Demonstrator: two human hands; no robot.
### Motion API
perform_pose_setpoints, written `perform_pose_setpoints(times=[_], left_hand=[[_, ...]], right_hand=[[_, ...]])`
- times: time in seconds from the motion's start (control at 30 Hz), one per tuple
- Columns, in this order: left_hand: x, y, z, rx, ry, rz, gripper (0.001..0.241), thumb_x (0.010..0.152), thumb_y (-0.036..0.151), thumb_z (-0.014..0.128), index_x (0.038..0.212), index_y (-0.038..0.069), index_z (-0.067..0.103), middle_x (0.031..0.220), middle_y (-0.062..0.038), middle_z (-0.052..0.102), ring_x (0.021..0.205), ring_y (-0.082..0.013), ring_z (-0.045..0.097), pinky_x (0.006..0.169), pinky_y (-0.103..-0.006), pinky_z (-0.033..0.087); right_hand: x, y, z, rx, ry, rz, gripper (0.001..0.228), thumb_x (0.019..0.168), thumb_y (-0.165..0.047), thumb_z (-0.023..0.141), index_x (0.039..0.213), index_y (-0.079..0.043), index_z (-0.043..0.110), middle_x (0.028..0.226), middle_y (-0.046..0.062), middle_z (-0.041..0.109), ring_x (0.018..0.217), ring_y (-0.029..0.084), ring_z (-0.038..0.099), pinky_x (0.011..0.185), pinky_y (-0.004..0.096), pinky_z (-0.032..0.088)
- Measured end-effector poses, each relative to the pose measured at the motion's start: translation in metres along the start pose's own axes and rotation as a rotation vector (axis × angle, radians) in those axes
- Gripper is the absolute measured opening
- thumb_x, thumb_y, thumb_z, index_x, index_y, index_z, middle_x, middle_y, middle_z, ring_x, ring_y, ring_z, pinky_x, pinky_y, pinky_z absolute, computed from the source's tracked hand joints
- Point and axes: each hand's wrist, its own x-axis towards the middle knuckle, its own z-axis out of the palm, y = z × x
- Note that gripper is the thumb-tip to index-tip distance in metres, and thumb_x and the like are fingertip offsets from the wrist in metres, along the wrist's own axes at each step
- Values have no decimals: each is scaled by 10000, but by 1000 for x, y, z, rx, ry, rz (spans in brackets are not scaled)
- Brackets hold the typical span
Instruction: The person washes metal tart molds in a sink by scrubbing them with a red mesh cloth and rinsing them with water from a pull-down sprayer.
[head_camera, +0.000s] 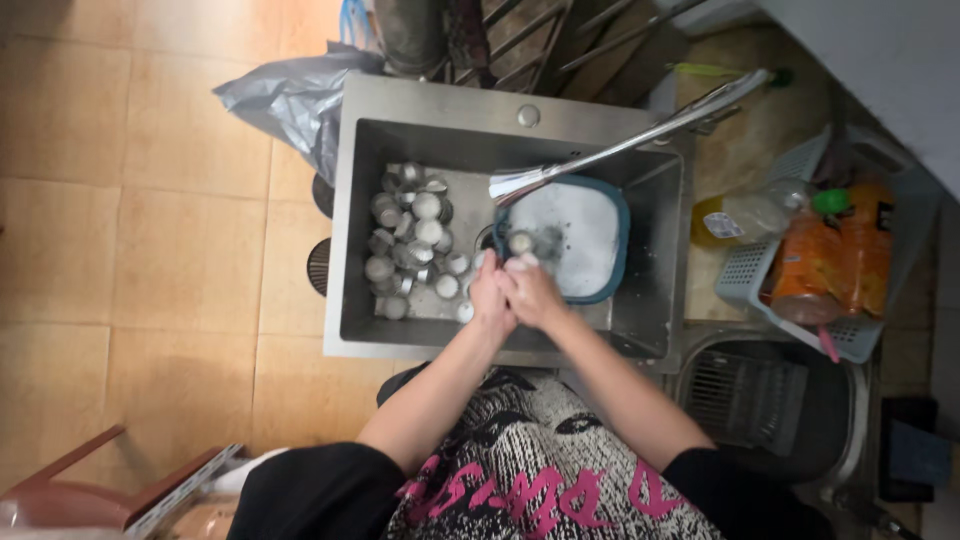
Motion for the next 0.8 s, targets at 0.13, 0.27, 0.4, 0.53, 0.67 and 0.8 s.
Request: perform_pose_setpoints(times=[0.13,0.27,0.4,0.53,0.67,0.8], left_hand=[[-7,14,0,242,59,59,252,1082,330,624,993,94,609,816,-56,585,706,-186,522,564,-360,400],[-11,31,6,564,-73,480,207,1037,213,619,1088,14,649,988,-57,698,912,-133,635,827,-284,518],[-28,56,14,912,-201,840,279,1114,214,498,1257,-2,601,1226,-132,646,1132,-250,607,997,-384,467],[-43,83,20,1515,-141,1195,409,1042,291,533,1335,9,571,1287,-149,626,1183,-367,621,1026,-506,424],[-44,94,0,1817,-94,818,373,1016,416,535,1135,87,663,1070,-128,708,996,-345,692,879,-462,523],[-13,84,-28,1658,-216,587,428,1124,393,458,1079,68,734,912,-152,714,857,-349,693,771,-453,532]], right_hand=[[8,-9,6,678,99,312,272,985,-264,652,996,-1,725,916,146,747,802,204,695,734,367,539],[19,-21,16,1167,514,728,196,1013,-221,687,984,-27,692,871,79,678,763,186,614,636,347,484],[19,-36,31,1340,395,690,151,932,-121,691,1077,-82,679,962,4,734,874,131,693,750,305,577],[20,-40,36,1324,407,728,243,871,-20,711,1110,-61,692,997,6,733,882,144,702,749,326,584],[25,-41,24,874,452,648,248,870,8,754,1115,5,717,1020,82,749,886,163,697,760,330,577],[29,-52,17,1180,359,605,290,824,-21,747,1113,-19,721,1025,90,771,910,174,739,813,326,597]])
